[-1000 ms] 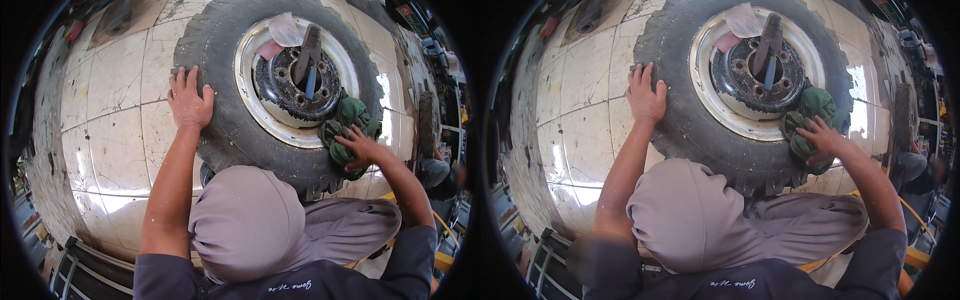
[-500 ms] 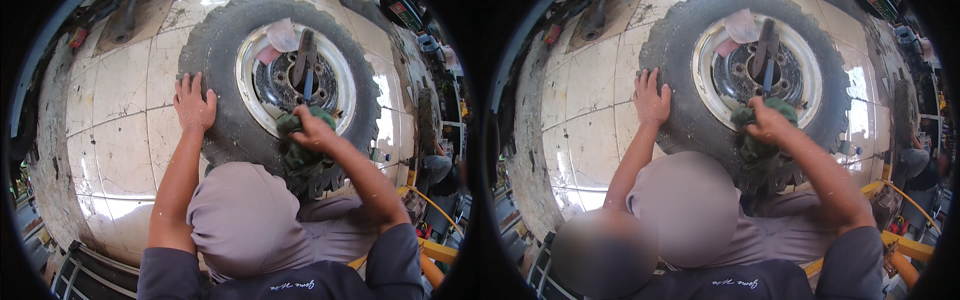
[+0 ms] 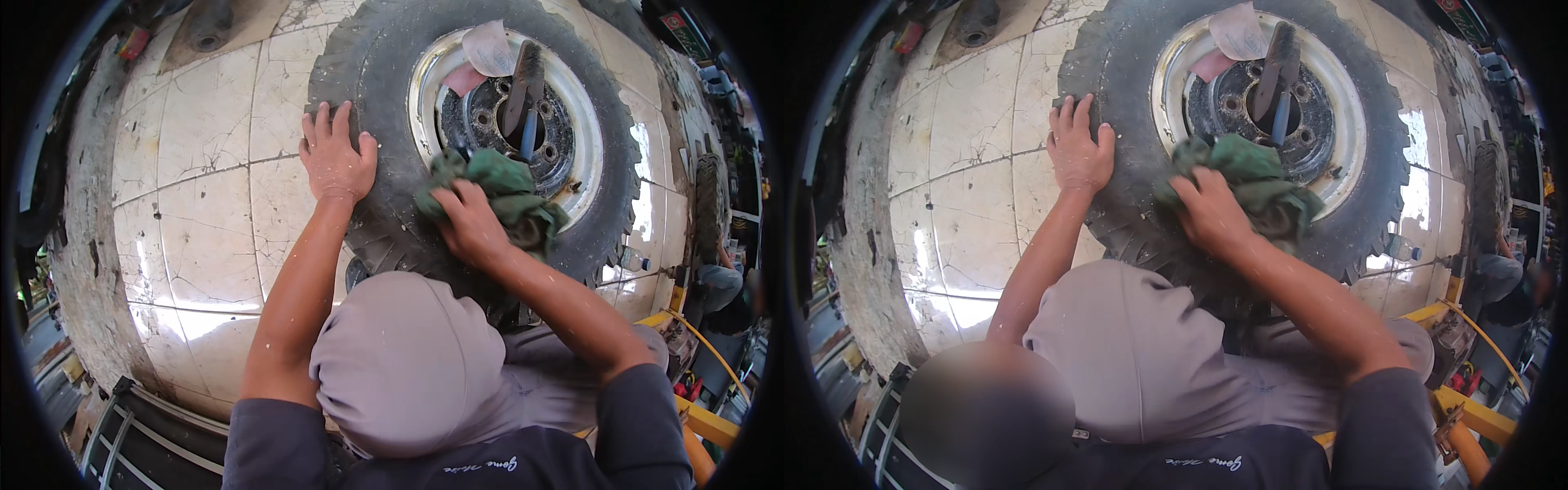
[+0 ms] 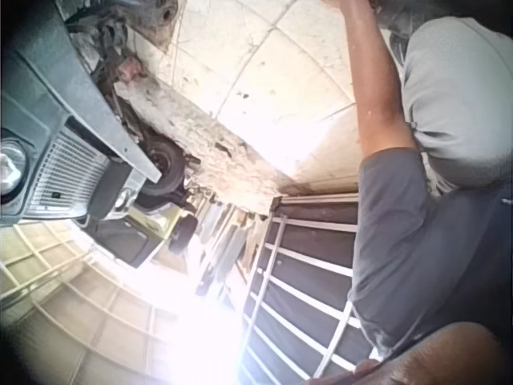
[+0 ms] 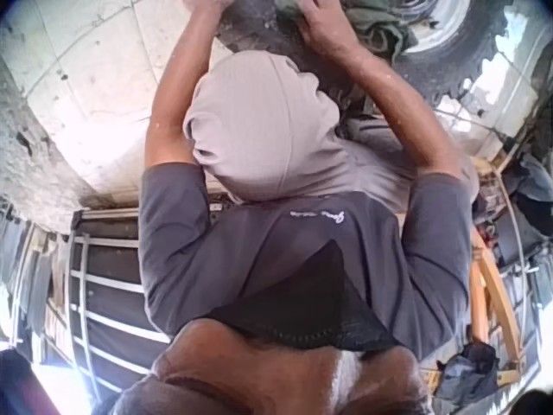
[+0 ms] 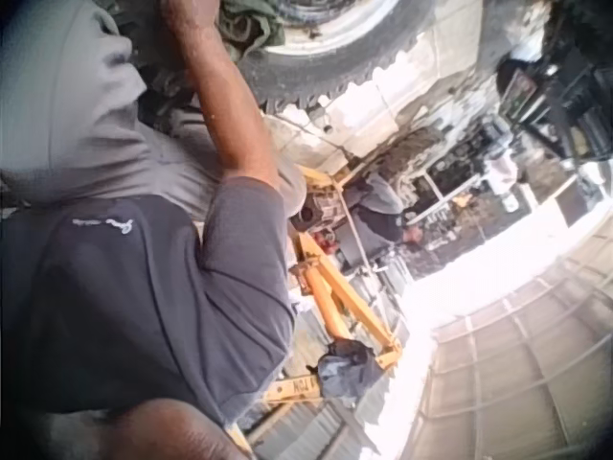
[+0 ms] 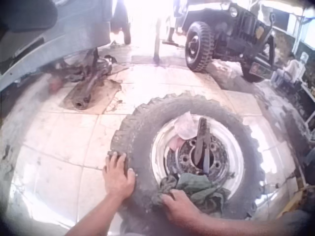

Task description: The person sits on the floor and uses a scraper tool to remove dirt and debris from the rim of a large vehicle tire. They periodically wipe the rim with a green cloth to clear away loosened grime.

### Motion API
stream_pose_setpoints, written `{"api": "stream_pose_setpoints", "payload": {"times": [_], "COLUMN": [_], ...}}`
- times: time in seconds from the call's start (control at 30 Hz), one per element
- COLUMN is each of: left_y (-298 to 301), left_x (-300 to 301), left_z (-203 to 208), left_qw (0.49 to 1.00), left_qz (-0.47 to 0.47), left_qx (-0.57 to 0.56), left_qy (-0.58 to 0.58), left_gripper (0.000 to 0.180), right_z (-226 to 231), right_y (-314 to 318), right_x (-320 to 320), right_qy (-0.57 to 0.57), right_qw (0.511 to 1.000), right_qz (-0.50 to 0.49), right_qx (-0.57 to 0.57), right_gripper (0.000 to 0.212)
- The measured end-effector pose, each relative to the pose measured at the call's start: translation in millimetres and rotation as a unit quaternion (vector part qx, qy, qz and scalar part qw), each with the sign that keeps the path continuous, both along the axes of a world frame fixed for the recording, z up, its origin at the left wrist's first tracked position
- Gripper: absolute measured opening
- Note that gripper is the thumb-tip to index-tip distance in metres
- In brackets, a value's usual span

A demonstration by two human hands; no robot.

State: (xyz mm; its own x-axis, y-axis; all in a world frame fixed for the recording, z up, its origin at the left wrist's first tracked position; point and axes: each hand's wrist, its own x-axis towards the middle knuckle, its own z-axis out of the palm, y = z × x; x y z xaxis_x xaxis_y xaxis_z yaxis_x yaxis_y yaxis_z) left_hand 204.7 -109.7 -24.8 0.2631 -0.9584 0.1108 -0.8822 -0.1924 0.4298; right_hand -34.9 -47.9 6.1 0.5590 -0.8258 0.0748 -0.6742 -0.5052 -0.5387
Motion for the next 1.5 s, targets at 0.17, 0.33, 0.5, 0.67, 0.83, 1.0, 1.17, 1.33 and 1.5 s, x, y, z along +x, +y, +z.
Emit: {"api": "stream_pose_setpoints", "payload": {"times": [0.17,0.33,0.5,0.67,0.83,1.0,1.17,1.33,1.5], "left_y": [-3.7,3.4,-0.1,5.1,-1.3,2.0,0.5,-2.4,-4.3], "left_x": [9.6,10.8,-1.2,6.2,10.2,7.1,12.7,10.4,10.6], "left_z": [-5.7,1.5,1.1,-1.1,-8.6,-2.1,-16.8,-20.9,-12.3], "left_qw": [1.0,1.0,0.999,0.997,0.997,0.997,0.998,0.997,0.999], "left_qz": [-0.006,0.01,0.001,0.008,0.001,0.027,0.018,-0.003,0.002], "left_qx": [-0.002,0.001,-0.02,-0.018,-0.035,-0.048,-0.041,-0.06,-0.043], "left_qy": [0.007,-0.003,0.037,0.072,0.067,0.058,0.048,0.051,0.0], "left_gripper": [0.059,0.056,0.053,0.05,0.048,0.048,0.048,0.048,0.05], "right_z": [50.3,114.8,28.2,-9.4,24.9,87.5,-11.1,8.3,132.3], "right_y": [-100.1,-60.1,46.3,-30.6,-174.9,-214.8,-98.3,-67.5,-111.3], "right_x": [9.7,-57.9,-25.6,56.1,72.4,68.7,97.4,34.4,-48.6], "right_qy": [-0.024,0.058,0.099,-0.016,-0.012,-0.028,-0.025,-0.158,-0.152], "right_qw": [0.978,0.965,0.991,0.998,0.988,0.979,0.996,0.986,0.981], "right_qz": [-0.066,0.06,0.081,-0.047,-0.117,-0.149,-0.082,-0.022,-0.109], "right_qx": [0.194,0.25,0.044,-0.04,0.099,0.133,-0.002,0.049,-0.051], "right_gripper": [0.039,0.04,0.058,0.053,0.061,0.071,0.056,0.04,0.037]}}
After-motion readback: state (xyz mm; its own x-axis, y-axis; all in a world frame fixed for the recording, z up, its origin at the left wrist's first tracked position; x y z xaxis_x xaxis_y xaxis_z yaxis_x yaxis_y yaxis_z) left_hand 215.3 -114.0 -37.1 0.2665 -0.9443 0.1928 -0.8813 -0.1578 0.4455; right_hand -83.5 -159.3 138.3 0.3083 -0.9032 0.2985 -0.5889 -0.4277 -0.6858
